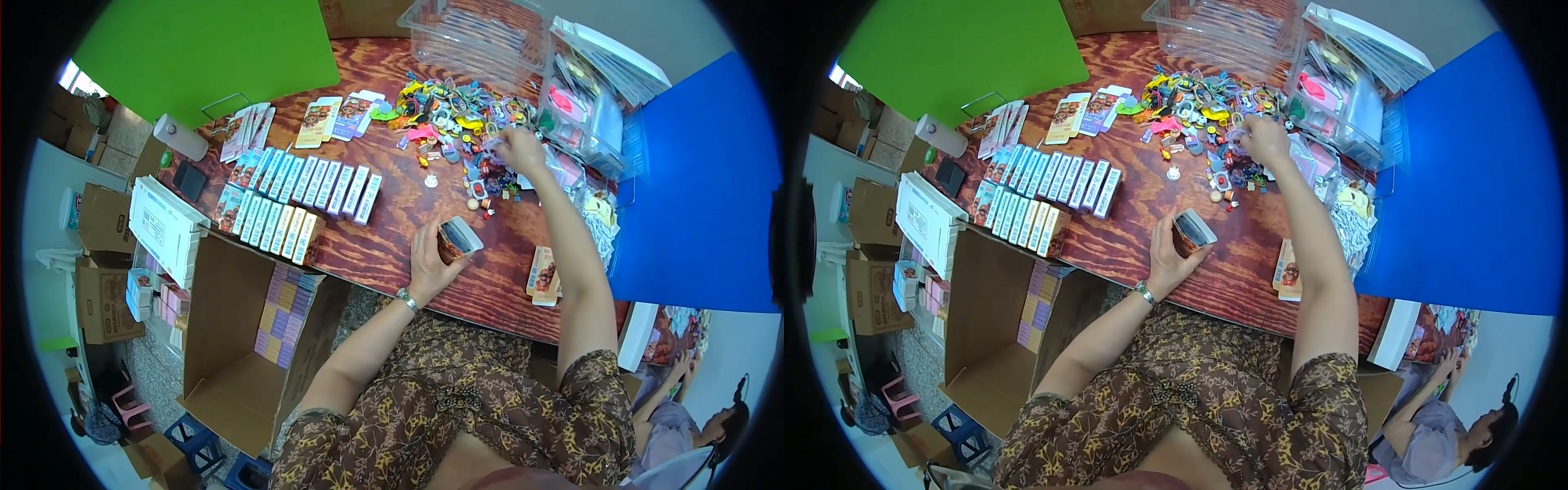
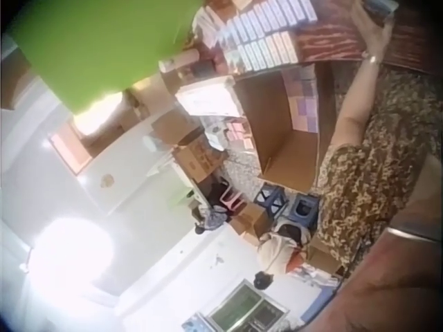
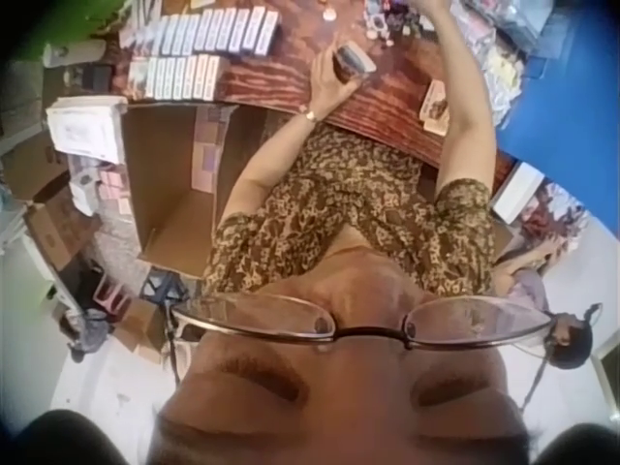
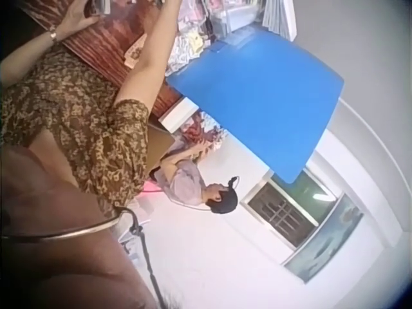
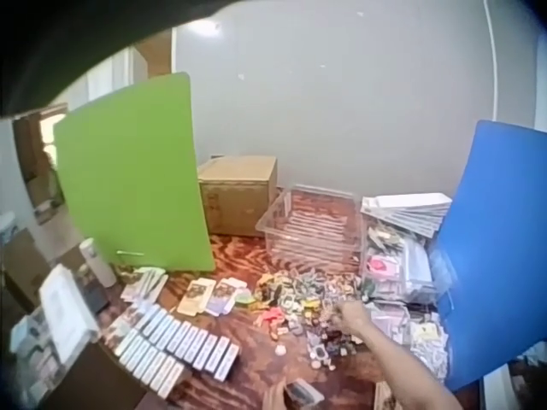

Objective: Sorting small colorful toy components and stickers from a pile into organized groups on a workbench and into small packets.

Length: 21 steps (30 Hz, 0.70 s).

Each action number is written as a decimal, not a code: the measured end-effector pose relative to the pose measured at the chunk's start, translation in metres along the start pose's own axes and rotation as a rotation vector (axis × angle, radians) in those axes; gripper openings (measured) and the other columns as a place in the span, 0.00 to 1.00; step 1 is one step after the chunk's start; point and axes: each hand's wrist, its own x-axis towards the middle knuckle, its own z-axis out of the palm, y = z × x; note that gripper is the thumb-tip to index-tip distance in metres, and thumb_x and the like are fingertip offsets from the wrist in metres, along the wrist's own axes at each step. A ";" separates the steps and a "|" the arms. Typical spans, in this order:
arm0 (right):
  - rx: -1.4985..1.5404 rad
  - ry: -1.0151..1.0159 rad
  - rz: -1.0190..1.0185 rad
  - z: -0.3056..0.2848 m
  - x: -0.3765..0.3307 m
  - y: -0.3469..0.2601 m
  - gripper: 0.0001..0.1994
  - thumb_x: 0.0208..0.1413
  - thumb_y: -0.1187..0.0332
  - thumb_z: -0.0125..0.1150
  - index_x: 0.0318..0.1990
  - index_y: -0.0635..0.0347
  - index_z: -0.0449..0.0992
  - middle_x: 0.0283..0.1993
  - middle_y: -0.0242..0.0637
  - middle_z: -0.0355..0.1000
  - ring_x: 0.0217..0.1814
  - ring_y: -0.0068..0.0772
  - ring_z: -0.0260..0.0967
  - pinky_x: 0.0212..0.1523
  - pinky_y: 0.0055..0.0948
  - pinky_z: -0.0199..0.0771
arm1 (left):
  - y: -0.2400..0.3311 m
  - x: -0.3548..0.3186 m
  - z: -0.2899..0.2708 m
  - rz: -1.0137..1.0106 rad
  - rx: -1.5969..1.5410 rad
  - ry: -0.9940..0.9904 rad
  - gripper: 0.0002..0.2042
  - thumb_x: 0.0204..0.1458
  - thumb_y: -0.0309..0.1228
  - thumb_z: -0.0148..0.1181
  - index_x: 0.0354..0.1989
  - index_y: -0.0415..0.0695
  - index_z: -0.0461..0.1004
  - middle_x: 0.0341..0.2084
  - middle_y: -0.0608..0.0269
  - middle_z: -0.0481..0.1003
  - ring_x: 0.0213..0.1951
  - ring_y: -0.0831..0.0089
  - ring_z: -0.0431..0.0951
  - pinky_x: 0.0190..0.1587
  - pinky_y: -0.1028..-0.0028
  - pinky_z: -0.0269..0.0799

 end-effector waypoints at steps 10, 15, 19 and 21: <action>0.941 -0.262 0.056 -0.110 -0.042 -0.016 0.05 0.56 0.71 0.61 0.38 0.57 0.72 0.28 0.20 0.68 0.28 0.11 0.64 0.28 0.20 0.64 | 0.000 -0.001 0.001 -0.013 -0.025 0.047 0.46 0.40 0.39 0.79 0.66 0.38 0.58 0.53 0.47 0.69 0.54 0.49 0.70 0.57 0.54 0.66; 0.759 -0.282 -0.030 -0.125 -0.063 -0.026 0.05 0.56 0.71 0.61 0.38 0.58 0.73 0.25 0.21 0.68 0.26 0.11 0.63 0.27 0.21 0.64 | 0.012 0.005 0.007 -0.051 -0.043 0.037 0.43 0.38 0.39 0.79 0.62 0.41 0.61 0.52 0.50 0.70 0.54 0.48 0.70 0.56 0.54 0.65; 0.478 -0.176 -0.202 -0.124 -0.074 -0.032 0.07 0.54 0.72 0.63 0.39 0.61 0.74 0.23 0.24 0.69 0.25 0.15 0.64 0.27 0.25 0.64 | 0.020 0.006 0.007 -0.041 -0.012 0.054 0.39 0.36 0.34 0.79 0.59 0.41 0.64 0.48 0.51 0.72 0.50 0.51 0.71 0.53 0.57 0.67; 0.442 -0.168 -0.197 -0.127 -0.079 -0.038 0.08 0.52 0.72 0.63 0.38 0.63 0.74 0.23 0.27 0.70 0.25 0.17 0.64 0.28 0.27 0.64 | 0.020 0.006 0.006 -0.049 -0.020 0.048 0.39 0.36 0.34 0.79 0.59 0.42 0.64 0.48 0.51 0.72 0.51 0.51 0.71 0.54 0.57 0.67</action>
